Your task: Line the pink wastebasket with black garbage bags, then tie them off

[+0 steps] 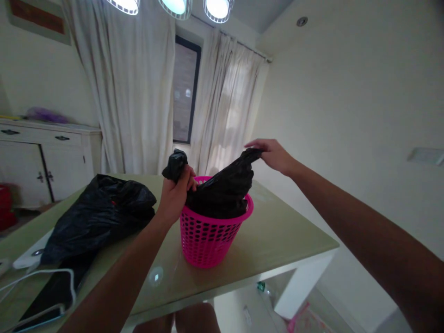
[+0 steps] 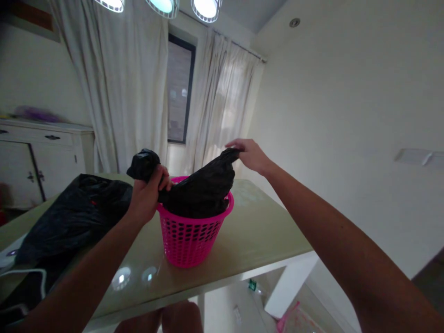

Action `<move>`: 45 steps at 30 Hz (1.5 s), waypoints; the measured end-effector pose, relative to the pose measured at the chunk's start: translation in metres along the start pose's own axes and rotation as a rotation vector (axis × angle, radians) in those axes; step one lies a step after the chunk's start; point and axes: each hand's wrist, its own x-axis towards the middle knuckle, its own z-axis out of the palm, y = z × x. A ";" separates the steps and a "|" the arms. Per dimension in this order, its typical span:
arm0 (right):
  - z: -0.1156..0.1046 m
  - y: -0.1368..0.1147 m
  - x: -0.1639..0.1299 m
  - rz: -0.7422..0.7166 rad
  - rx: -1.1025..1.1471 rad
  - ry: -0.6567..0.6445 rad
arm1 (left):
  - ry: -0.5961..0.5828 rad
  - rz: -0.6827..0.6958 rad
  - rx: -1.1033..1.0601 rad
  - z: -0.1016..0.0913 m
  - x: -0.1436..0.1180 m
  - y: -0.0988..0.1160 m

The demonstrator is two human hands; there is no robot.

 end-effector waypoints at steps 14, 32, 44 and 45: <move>0.025 0.002 -0.034 0.067 0.354 0.193 | -0.085 -0.093 0.044 -0.015 0.017 -0.009; 0.097 -0.004 -0.053 0.370 0.589 -0.024 | -0.293 -0.003 -0.081 -0.023 0.024 -0.018; 0.200 -0.067 -0.008 0.377 0.794 0.102 | -0.174 -0.131 -0.394 -0.017 0.026 0.000; 0.200 -0.067 -0.006 0.382 0.827 0.110 | -0.152 -0.147 -0.390 -0.018 0.028 -0.002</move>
